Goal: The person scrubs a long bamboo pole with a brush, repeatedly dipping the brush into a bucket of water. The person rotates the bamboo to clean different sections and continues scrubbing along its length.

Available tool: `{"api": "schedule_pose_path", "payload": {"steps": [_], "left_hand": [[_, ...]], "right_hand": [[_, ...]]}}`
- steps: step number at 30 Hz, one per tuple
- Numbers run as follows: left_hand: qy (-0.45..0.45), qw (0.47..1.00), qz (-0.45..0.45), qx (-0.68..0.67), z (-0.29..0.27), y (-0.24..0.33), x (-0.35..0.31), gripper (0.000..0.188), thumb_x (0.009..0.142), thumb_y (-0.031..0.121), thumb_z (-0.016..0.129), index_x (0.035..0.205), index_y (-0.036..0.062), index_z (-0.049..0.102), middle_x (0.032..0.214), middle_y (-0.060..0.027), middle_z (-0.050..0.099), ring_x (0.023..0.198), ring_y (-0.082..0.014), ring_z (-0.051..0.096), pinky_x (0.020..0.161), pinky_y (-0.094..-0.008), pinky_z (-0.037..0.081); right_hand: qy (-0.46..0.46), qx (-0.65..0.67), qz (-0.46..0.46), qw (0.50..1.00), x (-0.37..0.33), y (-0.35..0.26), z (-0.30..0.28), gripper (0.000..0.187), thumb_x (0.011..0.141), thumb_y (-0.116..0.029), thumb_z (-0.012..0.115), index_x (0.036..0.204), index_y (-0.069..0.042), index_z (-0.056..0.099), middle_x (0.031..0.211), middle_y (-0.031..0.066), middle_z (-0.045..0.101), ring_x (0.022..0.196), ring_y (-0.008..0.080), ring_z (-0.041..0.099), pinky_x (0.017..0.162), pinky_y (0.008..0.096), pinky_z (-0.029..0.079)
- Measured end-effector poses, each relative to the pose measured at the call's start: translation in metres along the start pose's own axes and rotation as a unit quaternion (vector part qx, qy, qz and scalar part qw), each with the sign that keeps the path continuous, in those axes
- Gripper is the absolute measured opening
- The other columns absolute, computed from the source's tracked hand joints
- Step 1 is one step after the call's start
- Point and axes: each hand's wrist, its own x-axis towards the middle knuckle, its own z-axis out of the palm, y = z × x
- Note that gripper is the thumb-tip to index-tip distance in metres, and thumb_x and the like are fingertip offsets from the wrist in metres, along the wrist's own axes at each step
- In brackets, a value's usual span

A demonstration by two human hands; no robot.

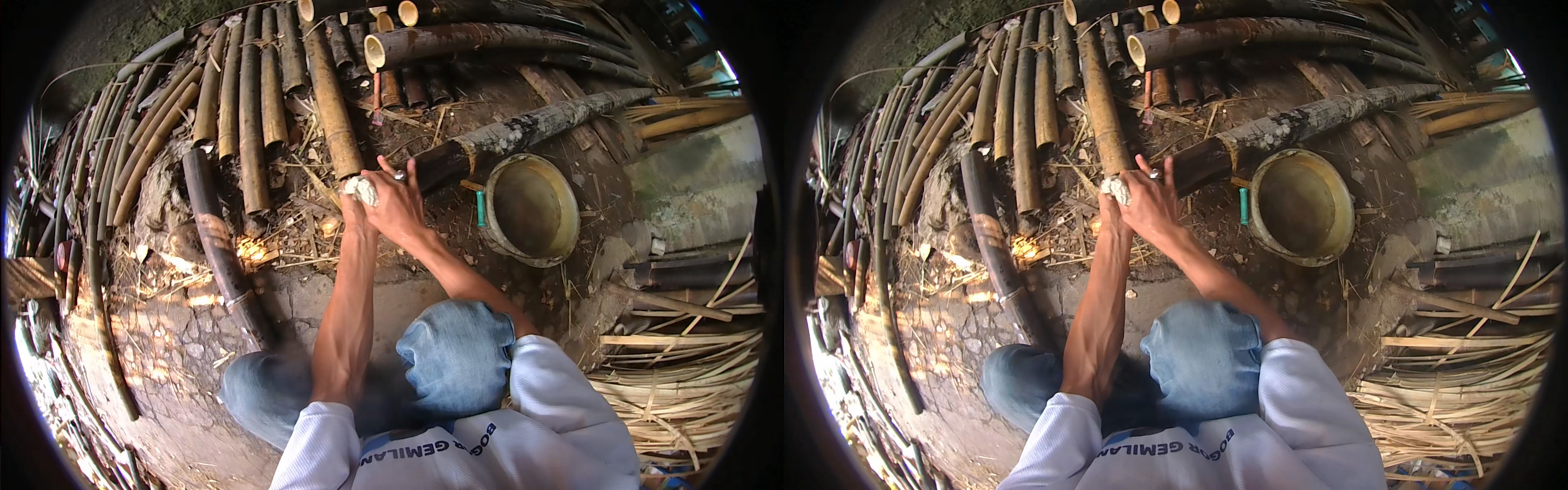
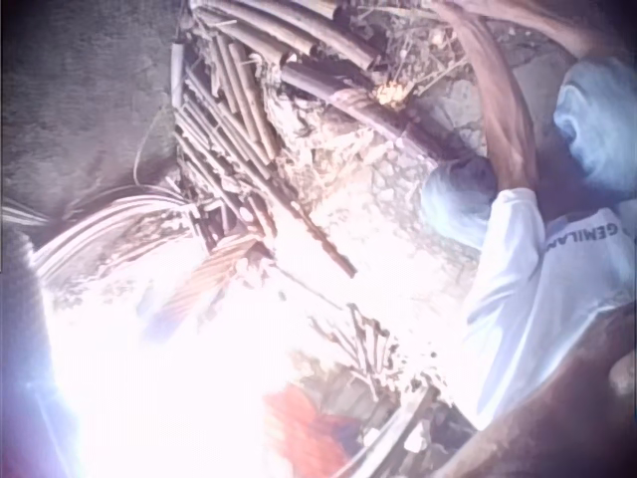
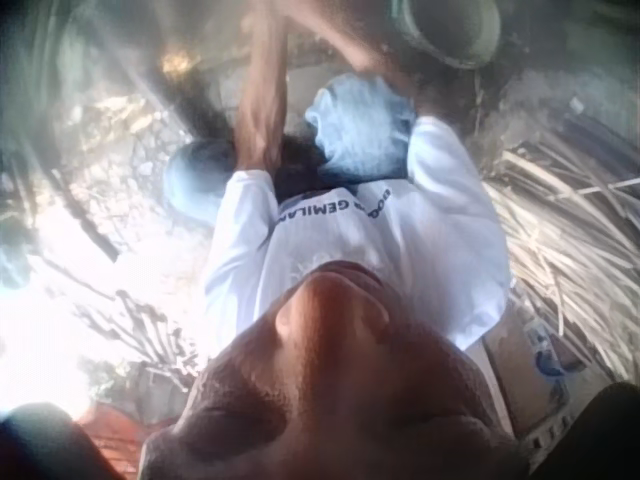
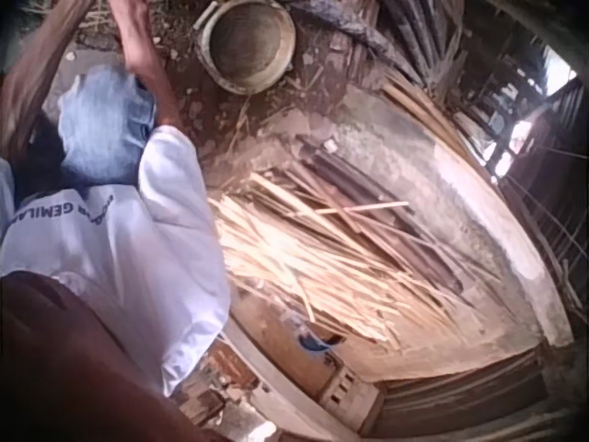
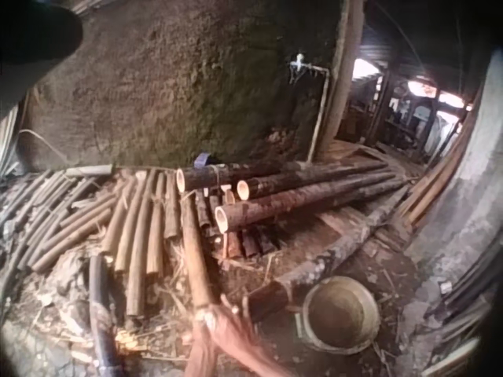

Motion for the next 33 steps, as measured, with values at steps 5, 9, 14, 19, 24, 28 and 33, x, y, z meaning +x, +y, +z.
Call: {"api": "schedule_pose_path", "payload": {"steps": [5, 9, 14, 19, 24, 28, 33], "left_hand": [[0.237, 0.961, -0.142, -0.023, 0.114, -0.040, -0.028, 0.031, 0.089, 0.041, 0.057, 0.103, 0.0139, 0.062, 0.102, -0.0091, 0.069, 0.091, -0.0279, 0.069, 0.083, -0.0494, 0.059], [0.209, 0.978, -0.022, 0.011, 0.072, -0.041, -0.006, 0.035, 0.092, 0.043, 0.059, 0.109, 0.0127, 0.062, 0.103, -0.0084, 0.068, 0.089, -0.0258, 0.068, 0.080, -0.0454, 0.058], [0.216, 0.974, -0.016, 0.067, 0.064, -0.045, -0.017, 0.032, 0.093, 0.041, 0.056, 0.109, 0.0144, 0.066, 0.115, -0.0046, 0.064, 0.103, -0.0210, 0.061, 0.087, -0.0411, 0.052], [0.223, 0.972, -0.016, 0.068, 0.064, -0.055, -0.011, 0.032, 0.093, 0.037, 0.053, 0.112, 0.0146, 0.067, 0.120, -0.0050, 0.059, 0.111, -0.0211, 0.057, 0.093, -0.0432, 0.050], [0.237, 0.970, -0.023, 0.049, 0.076, -0.044, -0.015, 0.030, 0.096, 0.038, 0.055, 0.110, 0.0137, 0.065, 0.103, -0.0089, 0.065, 0.089, -0.0257, 0.067, 0.076, -0.0461, 0.057], [0.251, 0.965, -0.051, 0.061, 0.097, -0.051, -0.012, 0.032, 0.097, 0.042, 0.055, 0.109, 0.0127, 0.064, 0.098, -0.0090, 0.066, 0.084, -0.0271, 0.068, 0.072, -0.0459, 0.059], [0.250, 0.966, -0.018, 0.068, 0.070, -0.039, -0.004, 0.038, 0.097, 0.048, 0.056, 0.114, 0.0131, 0.060, 0.102, -0.0081, 0.069, 0.088, -0.0279, 0.069, 0.077, -0.0475, 0.058]], "right_hand": [[0.081, -0.127, 0.294, 0.944, 0.027, 0.229, -0.112, 0.038, 0.094, -0.033, 0.067, 0.121, -0.007, 0.072, 0.143, 0.0260, 0.059, 0.152, 0.0354, 0.035, 0.128, 0.0601, 0.002], [0.106, -0.184, 0.176, 0.961, 0.018, 0.120, -0.058, 0.047, 0.091, -0.028, 0.071, 0.128, 0.000, 0.066, 0.154, 0.0316, 0.044, 0.151, 0.0411, 0.035, 0.126, 0.0581, 0.020], [0.101, -0.138, 0.108, 0.979, 0.004, 0.115, -0.045, 0.054, 0.088, -0.023, 0.074, 0.136, -0.001, 0.060, 0.140, 0.0350, 0.046, 0.150, 0.0390, 0.038, 0.127, 0.0550, 0.019], [0.075, -0.158, 0.250, 0.952, 0.034, 0.187, -0.120, 0.035, 0.099, -0.031, 0.061, 0.115, -0.002, 0.071, 0.122, 0.0342, 0.068, 0.147, 0.0356, 0.044, 0.128, 0.0555, 0.005], [0.172, -0.061, 0.027, 0.983, -0.028, 0.106, -0.006, 0.067, 0.078, -0.015, 0.082, 0.140, -0.007, 0.056, 0.148, 0.0211, 0.055, 0.154, 0.0416, 0.029, 0.126, 0.0650, 0.007], [0.253, -0.144, 0.258, 0.921, -0.003, 0.237, -0.117, 0.074, 0.094, -0.016, 0.067, 0.158, -0.002, 0.033, 0.162, 0.0163, 0.042, 0.159, 0.0396, 0.015, 0.127, 0.0599, -0.001], [0.192, 0.035, 0.231, 0.953, -0.021, 0.114, -0.024, 0.080, 0.095, -0.014, 0.067, 0.163, -0.014, 0.025, 0.164, 0.0356, 0.021, 0.158, 0.0435, 0.007, 0.126, 0.0591, -0.006]]}}
